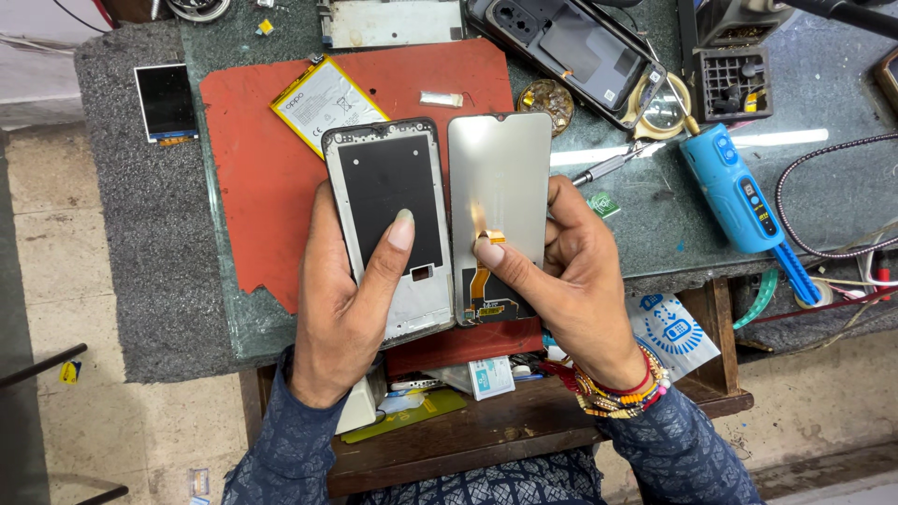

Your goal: The person removes the battery, motherboard, and internal components from a mobile phone, peels off adhesive strips, and separates the screen from the phone housing.

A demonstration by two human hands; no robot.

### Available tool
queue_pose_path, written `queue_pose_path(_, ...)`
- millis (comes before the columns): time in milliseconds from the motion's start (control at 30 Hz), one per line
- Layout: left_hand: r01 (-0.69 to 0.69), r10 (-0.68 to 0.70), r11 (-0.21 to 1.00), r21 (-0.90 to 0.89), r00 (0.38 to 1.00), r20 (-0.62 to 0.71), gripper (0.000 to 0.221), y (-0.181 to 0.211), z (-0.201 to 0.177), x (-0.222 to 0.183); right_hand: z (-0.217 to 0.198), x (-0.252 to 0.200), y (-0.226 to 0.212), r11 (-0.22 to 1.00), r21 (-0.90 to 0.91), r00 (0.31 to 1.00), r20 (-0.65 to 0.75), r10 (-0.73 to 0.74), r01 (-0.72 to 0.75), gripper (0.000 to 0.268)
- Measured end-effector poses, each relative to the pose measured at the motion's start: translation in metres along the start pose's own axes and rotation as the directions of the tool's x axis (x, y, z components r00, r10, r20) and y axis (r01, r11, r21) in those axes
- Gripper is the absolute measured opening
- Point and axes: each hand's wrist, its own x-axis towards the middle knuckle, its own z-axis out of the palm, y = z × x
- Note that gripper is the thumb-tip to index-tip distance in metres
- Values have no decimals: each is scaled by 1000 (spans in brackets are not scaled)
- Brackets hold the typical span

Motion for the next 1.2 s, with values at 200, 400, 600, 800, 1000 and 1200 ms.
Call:
queue_pose_path(200,11,-11,1000,10,1000,-3,43,0,0,1,0,-1,0,1000,-13,1000,-2,-14,14,35)
queue_pose_path(400,18,-18,1000,2,1000,-5,43,0,0,1,0,-2,2,1000,-14,1000,-10,-20,20,34)
queue_pose_path(600,-5,5,1000,-11,1000,-5,42,-1,1,0,0,-2,3,1000,-5,1000,-17,-17,16,33)
queue_pose_path(800,3,-3,1000,-2,1000,-10,37,-2,0,0,1,-2,3,1000,4,1000,-28,-3,3,33)
queue_pose_path(1000,15,-16,1000,-16,1000,-19,36,0,1,0,3,-3,4,1000,25,999,-43,-17,18,32)
queue_pose_path(1200,30,-31,994,-101,999,-8,38,-1,0,1,3,-2,3,999,44,998,-56,-13,15,33)
